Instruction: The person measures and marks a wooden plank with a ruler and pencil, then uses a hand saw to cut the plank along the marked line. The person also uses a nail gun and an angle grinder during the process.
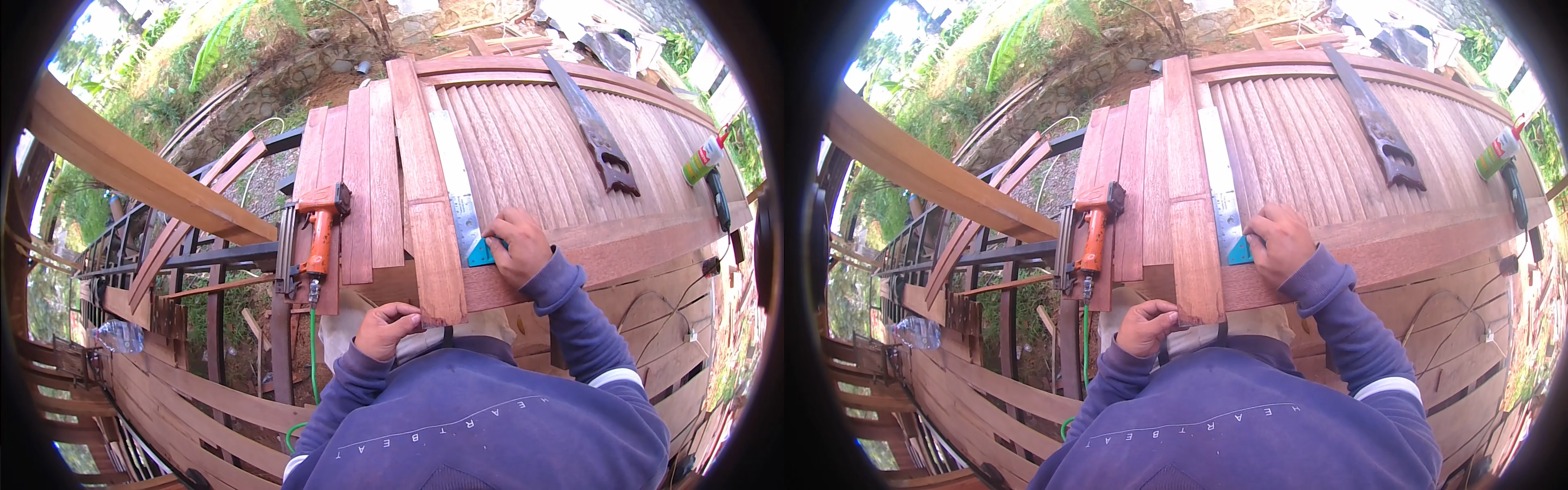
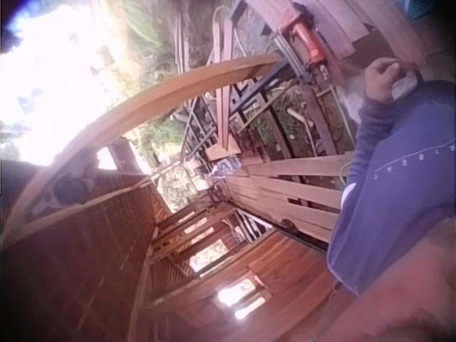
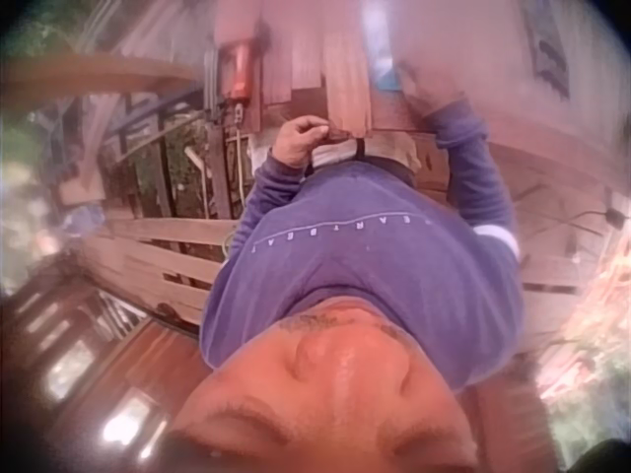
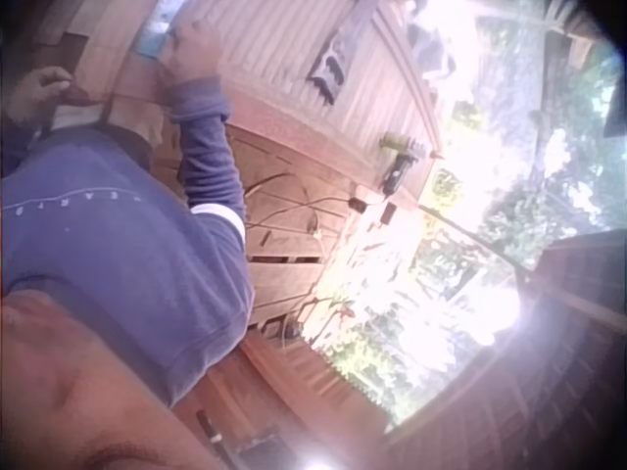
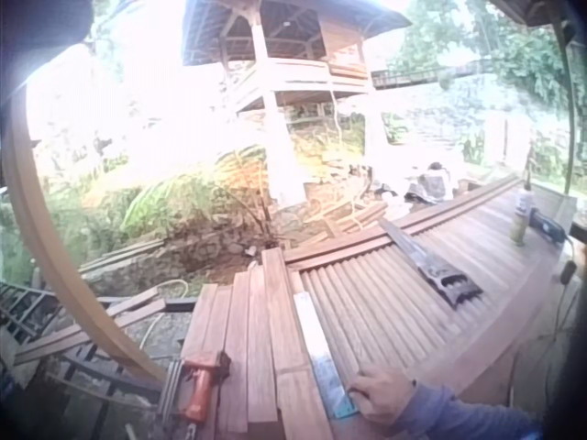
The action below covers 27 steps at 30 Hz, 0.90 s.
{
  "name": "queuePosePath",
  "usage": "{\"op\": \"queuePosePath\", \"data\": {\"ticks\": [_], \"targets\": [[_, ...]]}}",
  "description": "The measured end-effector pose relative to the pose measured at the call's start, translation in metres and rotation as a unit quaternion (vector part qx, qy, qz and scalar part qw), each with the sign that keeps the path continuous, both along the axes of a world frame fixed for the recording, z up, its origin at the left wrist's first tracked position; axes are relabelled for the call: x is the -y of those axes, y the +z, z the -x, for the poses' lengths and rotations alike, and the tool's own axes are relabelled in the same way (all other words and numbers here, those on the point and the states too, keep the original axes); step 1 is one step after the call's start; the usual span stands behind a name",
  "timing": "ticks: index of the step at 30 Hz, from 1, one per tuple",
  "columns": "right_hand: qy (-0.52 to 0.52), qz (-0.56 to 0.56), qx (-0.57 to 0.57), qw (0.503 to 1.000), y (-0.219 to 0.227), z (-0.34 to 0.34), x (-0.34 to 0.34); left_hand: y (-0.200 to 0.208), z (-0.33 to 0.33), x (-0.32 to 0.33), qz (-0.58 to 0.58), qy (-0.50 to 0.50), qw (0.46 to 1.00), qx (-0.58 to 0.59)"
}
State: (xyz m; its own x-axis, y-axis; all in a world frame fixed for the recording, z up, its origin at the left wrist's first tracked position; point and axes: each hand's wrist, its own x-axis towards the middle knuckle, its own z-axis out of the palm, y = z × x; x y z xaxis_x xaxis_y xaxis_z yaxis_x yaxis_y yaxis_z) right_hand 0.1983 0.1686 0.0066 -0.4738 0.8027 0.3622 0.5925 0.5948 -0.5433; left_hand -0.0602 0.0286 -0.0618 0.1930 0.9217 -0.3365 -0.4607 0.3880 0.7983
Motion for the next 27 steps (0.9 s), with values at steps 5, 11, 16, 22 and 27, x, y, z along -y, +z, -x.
{"op": "queuePosePath", "data": {"ticks": [5, 11, 16, 22, 27], "targets": [[0.0, -0.005, -0.005, 1.0, -0.001, 0.0, 0.0, -0.001, -0.001, 0.0, -0.005, 0.002, 1.0, -0.001], [-0.004, -0.009, -0.005, 1.0, -0.001, 0.0, 0.0, -0.009, 0.002, 0.001, -0.008, 0.001, 1.0, 0.003], [-0.006, -0.011, 0.003, 1.0, -0.001, 0.0, 0.0, -0.008, 0.003, 0.001, -0.006, 0.006, 1.0, 0.015], [-0.01, -0.009, 0.004, 1.0, -0.002, 0.001, 0.0, -0.007, 0.003, 0.001, -0.002, 0.013, 1.0, 0.026], [-0.006, -0.013, -0.003, 1.0, -0.003, 0.001, 0.0, -0.005, 0.001, 0.001, -0.01, 0.016, 1.0, 0.006]]}}
